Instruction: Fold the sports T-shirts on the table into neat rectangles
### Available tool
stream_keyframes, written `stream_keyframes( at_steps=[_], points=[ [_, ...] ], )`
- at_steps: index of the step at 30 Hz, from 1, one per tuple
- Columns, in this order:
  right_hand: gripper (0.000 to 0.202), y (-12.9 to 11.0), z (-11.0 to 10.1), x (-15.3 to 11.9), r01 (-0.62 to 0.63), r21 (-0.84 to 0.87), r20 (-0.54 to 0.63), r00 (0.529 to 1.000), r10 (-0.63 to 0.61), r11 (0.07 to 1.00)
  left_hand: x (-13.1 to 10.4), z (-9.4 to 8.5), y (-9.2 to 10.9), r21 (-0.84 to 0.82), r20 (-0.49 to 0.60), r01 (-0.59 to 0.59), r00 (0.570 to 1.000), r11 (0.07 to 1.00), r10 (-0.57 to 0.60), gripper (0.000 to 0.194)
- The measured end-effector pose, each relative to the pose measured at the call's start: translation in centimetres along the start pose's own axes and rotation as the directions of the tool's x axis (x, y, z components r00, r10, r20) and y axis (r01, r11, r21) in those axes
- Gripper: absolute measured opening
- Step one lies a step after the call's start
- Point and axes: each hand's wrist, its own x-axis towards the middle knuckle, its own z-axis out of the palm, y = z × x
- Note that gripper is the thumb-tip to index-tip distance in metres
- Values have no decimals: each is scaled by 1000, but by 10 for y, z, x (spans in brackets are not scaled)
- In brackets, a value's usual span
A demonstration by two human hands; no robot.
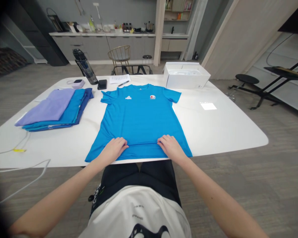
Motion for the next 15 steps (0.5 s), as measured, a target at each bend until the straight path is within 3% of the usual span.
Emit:
stream_keyframes(
  at_steps=[5, 11, 15],
  points=[
    [29, 3, 0, -13, -2, 65, 54, 999, -2, 998, -6, -2, 13, -47, 61, 20, 998, 999, -17, 26],
    [31, 6, -12, -30, 22, 155, 105, 994, -38, 988, -24, -5, 33, -120, 61, 25, 998, 992, -18, 29],
    [29, 11, -21, -26, -4, 218, 110, 994, -21, 976, -23, -15, 34, -210, 67, 6, 998, 978, 8, 32]
  ],
)
